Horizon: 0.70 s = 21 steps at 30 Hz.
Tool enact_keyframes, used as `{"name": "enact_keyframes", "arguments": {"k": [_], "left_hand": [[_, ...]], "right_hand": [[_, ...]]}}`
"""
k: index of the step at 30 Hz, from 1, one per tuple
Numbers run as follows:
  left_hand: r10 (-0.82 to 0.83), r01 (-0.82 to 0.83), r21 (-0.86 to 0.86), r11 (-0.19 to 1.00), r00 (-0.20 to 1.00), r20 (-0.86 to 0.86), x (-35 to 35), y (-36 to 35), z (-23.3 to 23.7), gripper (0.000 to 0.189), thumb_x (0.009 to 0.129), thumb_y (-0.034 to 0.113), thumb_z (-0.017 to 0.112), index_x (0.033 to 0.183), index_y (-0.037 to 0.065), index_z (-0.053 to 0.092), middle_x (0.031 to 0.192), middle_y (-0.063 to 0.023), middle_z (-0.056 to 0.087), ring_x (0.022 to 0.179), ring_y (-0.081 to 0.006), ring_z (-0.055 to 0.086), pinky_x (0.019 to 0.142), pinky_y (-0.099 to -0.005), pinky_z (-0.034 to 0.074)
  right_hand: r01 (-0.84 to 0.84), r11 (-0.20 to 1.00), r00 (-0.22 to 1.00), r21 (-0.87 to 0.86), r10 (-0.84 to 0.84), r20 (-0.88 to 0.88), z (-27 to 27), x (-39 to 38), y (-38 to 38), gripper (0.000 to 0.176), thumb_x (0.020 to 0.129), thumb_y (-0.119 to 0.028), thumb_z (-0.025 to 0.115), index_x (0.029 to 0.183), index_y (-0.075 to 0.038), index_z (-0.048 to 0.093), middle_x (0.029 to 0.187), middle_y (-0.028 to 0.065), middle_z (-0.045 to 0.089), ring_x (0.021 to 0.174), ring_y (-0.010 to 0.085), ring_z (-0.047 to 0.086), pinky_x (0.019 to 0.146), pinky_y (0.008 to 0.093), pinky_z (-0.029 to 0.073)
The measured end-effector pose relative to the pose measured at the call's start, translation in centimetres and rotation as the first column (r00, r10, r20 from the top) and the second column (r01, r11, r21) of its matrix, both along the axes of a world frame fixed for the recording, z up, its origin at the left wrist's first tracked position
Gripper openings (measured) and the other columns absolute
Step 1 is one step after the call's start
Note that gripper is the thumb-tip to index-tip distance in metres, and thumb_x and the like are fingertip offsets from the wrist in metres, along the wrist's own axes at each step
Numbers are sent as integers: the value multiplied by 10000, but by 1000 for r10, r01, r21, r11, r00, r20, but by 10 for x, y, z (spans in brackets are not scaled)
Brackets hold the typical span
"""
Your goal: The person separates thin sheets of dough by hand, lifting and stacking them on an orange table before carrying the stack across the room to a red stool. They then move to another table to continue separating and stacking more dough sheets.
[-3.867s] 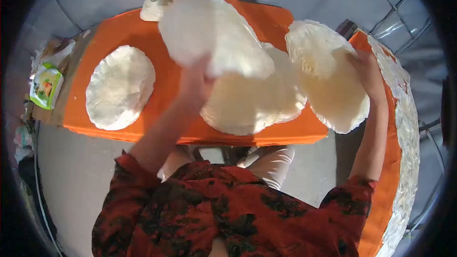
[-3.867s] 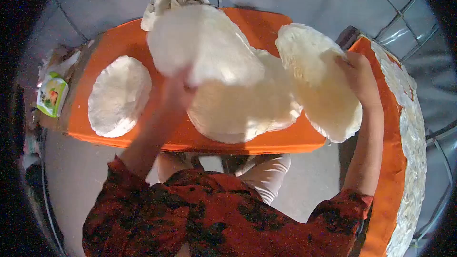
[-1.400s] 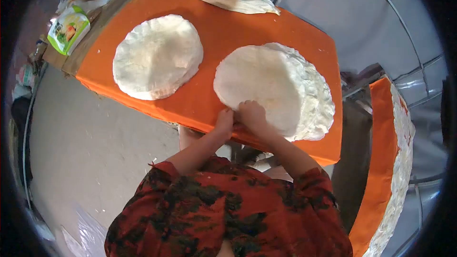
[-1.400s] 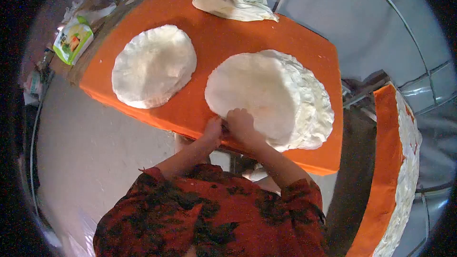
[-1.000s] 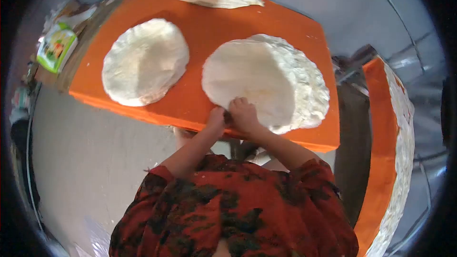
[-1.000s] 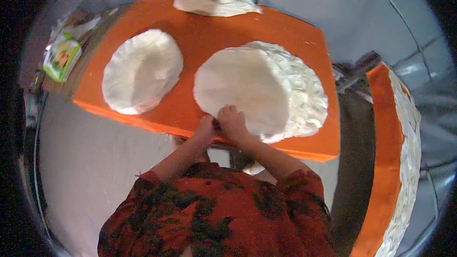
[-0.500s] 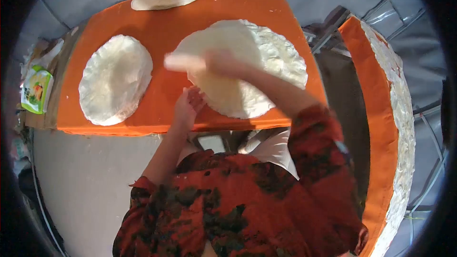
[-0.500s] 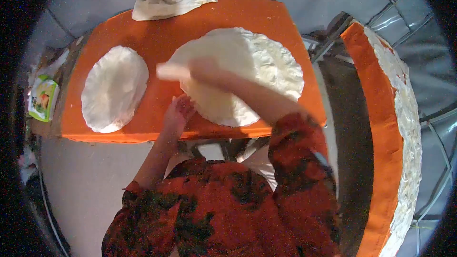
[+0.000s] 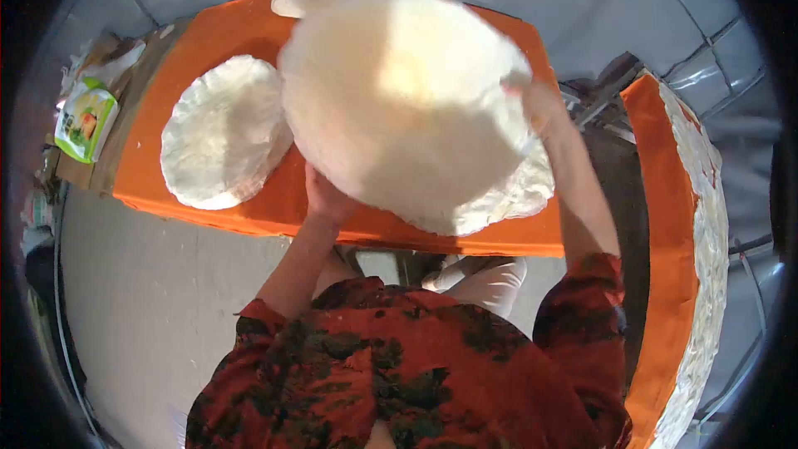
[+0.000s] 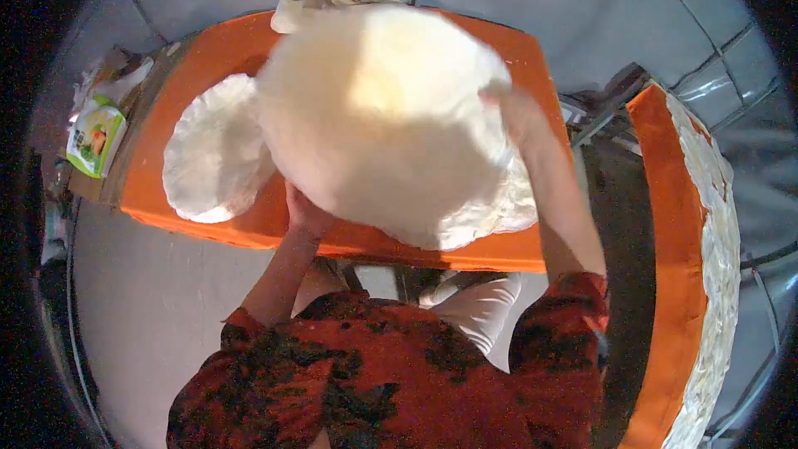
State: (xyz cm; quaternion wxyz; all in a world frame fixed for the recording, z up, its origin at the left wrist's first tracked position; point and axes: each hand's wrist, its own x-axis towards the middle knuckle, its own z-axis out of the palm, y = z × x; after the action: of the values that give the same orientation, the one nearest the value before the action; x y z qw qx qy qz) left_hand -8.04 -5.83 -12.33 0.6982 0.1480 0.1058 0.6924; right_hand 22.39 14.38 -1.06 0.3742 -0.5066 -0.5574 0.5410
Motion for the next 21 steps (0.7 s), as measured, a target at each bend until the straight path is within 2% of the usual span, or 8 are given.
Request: {"name": "enact_keyframes", "arguments": {"k": [1,2,3,4,7,10,16,21], "left_hand": [[-86,84,31,996,994,63,-3,-1,-8,809,863,679,347,1448,132,236,1482,-99,283,1344,-328,290,1090,-510,243],[-171,164,68,984,978,123,-7,3,-26,815,862,679,352,1447,123,237,1476,-106,294,1342,-329,294,1088,-509,247],[-257,240,112,964,950,177,-11,7,-47,822,861,678,358,1446,114,239,1470,-112,306,1340,-329,297,1087,-508,251],[-138,175,-242,955,977,162,-15,13,-74,815,868,647,396,1427,68,265,1452,-126,335,1333,-328,308,1088,-501,257],[-49,16,-284,959,993,-110,-6,17,-73,698,879,488,541,1373,37,343,1380,-136,427,1274,-320,395,1061,-487,317],[1,-171,-383,908,914,-405,2,23,-83,568,859,314,637,1307,31,432,1279,-133,521,1145,-299,516,987,-461,408],[102,-507,-423,751,723,-683,19,38,-95,396,840,136,648,1192,1,527,1117,-148,601,979,-285,609,846,-396,512],[78,-500,-390,773,686,-724,22,35,-83,436,848,136,638,1227,-21,490,1155,-161,582,1011,-298,596,863,-413,505]], "right_hand": [[5,997,990,81,-16,139,-38,12,1,468,790,-219,659,1174,29,561,1029,121,624,845,223,590,723,359,480],[23,988,955,-153,24,296,-92,37,22,497,765,-253,677,1161,23,559,1005,91,613,855,205,563,659,385,446],[30,979,990,-203,0,143,-145,48,15,464,754,-284,687,1098,9,582,924,73,601,750,195,549,549,355,398],[26,960,982,-280,28,187,-170,59,6,436,755,-308,684,1067,-19,588,875,82,593,684,190,543,498,307,375],[65,919,987,-389,-118,-113,-168,53,-22,441,754,-327,688,1074,-45,578,858,94,586,626,191,529,479,296,373],[113,880,991,-462,-133,-10,-147,50,-51,462,760,-299,704,1111,-39,554,920,118,602,661,199,561,500,330,416],[300,923,824,243,-379,421,-146,24,-74,541,733,-214,719,1165,25,499,956,178,620,795,268,629,668,357,506],[263,936,822,234,-345,453,-174,33,-47,522,714,-215,737,1145,-15,520,939,180,623,786,267,632,678,375,508]]}}
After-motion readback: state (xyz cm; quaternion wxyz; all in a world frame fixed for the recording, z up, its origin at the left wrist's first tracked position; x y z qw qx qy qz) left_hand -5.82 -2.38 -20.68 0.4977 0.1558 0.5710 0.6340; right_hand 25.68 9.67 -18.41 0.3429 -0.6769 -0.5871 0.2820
